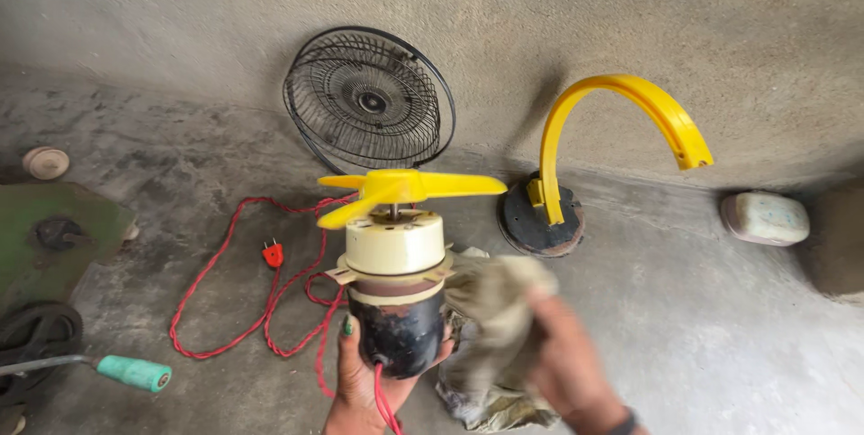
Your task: The person wipes a yellow fan blade, motor housing, and curved neck with a cloth. They also wipe the red power cord and the fan base. The parts are handled one at a time and set down on the floor after cleaning.
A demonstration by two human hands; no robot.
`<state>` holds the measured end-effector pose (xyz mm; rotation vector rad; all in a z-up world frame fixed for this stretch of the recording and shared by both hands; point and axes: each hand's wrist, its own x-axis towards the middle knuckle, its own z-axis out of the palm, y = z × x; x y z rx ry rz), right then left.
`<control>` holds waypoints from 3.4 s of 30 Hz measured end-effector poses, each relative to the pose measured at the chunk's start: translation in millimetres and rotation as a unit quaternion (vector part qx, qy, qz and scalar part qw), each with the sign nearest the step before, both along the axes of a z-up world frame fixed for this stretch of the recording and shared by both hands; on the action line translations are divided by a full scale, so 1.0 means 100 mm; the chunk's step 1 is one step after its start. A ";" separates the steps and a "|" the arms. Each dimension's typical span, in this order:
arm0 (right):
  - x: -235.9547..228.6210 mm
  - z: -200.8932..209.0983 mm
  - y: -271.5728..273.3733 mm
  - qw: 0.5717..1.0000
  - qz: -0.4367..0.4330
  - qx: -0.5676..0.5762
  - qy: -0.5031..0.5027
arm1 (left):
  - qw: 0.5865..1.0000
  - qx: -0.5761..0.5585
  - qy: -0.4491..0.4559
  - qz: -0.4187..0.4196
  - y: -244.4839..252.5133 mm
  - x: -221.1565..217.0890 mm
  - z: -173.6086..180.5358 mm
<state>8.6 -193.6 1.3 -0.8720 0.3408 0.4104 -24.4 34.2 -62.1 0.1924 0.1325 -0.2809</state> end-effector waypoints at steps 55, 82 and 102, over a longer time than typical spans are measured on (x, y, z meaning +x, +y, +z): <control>0.18 1.02 0.26 0.930 0.316 -0.016 -0.189 | 0.979 0.195 -0.063 -0.018 -0.02 -0.04 0.30; 0.17 0.55 0.21 0.910 0.344 -0.084 -0.216 | 0.975 0.217 0.006 0.050 -0.09 -0.09 0.14; -0.08 0.59 -0.30 0.965 0.003 -0.252 -0.069 | 0.965 0.177 0.086 0.171 -0.09 0.13 0.65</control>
